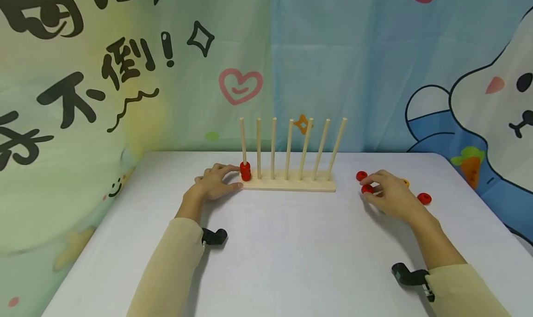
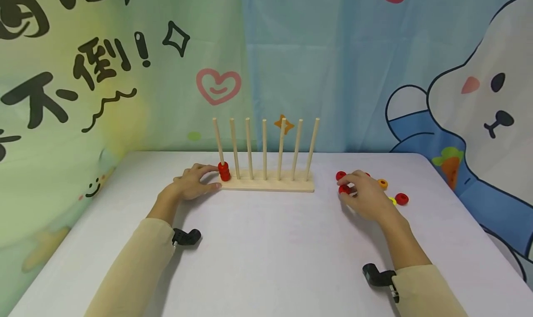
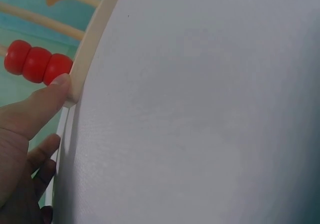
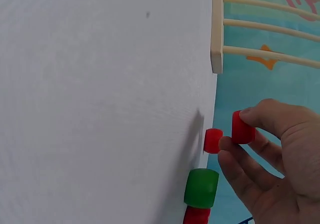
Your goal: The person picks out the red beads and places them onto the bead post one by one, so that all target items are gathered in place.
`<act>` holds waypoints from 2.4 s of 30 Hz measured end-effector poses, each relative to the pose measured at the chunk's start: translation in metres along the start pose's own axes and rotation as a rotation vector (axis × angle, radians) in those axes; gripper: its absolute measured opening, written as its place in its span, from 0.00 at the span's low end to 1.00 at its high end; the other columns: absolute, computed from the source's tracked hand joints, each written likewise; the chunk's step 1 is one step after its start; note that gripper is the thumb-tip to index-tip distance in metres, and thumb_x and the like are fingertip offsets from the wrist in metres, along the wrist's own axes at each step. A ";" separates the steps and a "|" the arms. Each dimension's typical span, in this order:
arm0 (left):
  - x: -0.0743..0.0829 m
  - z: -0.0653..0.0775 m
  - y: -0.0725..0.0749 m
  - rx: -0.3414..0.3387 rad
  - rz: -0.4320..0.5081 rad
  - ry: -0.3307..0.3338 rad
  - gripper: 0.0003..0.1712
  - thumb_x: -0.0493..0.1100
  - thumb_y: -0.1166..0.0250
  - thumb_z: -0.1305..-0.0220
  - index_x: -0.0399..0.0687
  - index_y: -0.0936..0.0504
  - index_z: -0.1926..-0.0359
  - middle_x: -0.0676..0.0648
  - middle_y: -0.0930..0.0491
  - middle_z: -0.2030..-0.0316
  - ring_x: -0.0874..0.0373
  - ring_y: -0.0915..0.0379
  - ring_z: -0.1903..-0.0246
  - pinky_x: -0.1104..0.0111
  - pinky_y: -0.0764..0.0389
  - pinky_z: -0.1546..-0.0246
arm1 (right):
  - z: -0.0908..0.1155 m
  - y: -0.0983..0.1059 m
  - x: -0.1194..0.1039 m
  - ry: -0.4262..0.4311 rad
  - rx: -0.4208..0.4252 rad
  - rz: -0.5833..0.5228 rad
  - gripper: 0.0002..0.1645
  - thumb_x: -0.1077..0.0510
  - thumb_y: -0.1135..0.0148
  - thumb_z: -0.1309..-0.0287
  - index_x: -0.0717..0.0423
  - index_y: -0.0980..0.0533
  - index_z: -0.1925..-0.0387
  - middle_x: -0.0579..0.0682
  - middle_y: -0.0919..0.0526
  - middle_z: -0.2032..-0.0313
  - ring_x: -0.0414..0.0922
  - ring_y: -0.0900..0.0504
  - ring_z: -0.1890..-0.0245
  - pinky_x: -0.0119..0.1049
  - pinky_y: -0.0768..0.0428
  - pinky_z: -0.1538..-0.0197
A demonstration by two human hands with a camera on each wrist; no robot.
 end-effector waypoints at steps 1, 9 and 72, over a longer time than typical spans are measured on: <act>0.000 0.000 0.000 -0.001 0.002 -0.002 0.37 0.70 0.41 0.38 0.74 0.36 0.29 0.46 0.43 0.29 0.39 0.48 0.32 0.39 0.42 0.43 | 0.000 0.000 -0.001 0.013 0.007 -0.003 0.17 0.62 0.36 0.40 0.60 0.22 0.48 0.59 0.25 0.50 0.59 0.18 0.55 0.54 0.18 0.54; 0.001 0.002 0.001 -0.014 0.010 -0.001 0.37 0.70 0.41 0.38 0.75 0.36 0.30 0.47 0.43 0.29 0.40 0.48 0.32 0.40 0.43 0.44 | -0.001 0.002 -0.010 0.025 0.011 -0.008 0.18 0.61 0.39 0.38 0.54 0.22 0.46 0.55 0.24 0.46 0.53 0.21 0.56 0.42 0.21 0.61; 0.005 -0.001 0.003 -0.021 0.031 -0.007 0.36 0.70 0.41 0.38 0.75 0.36 0.30 0.46 0.43 0.29 0.39 0.48 0.32 0.41 0.43 0.43 | -0.035 0.001 -0.084 0.212 0.203 -0.129 0.21 0.50 0.33 0.39 0.49 0.25 0.46 0.45 0.22 0.55 0.44 0.20 0.62 0.39 0.20 0.62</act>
Point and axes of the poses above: each hand's wrist, its own z-axis away from the middle knuckle, its own y-axis out of the back of the hand, x = y × z, the point moved 1 cm from there along -z, towards the middle knuckle
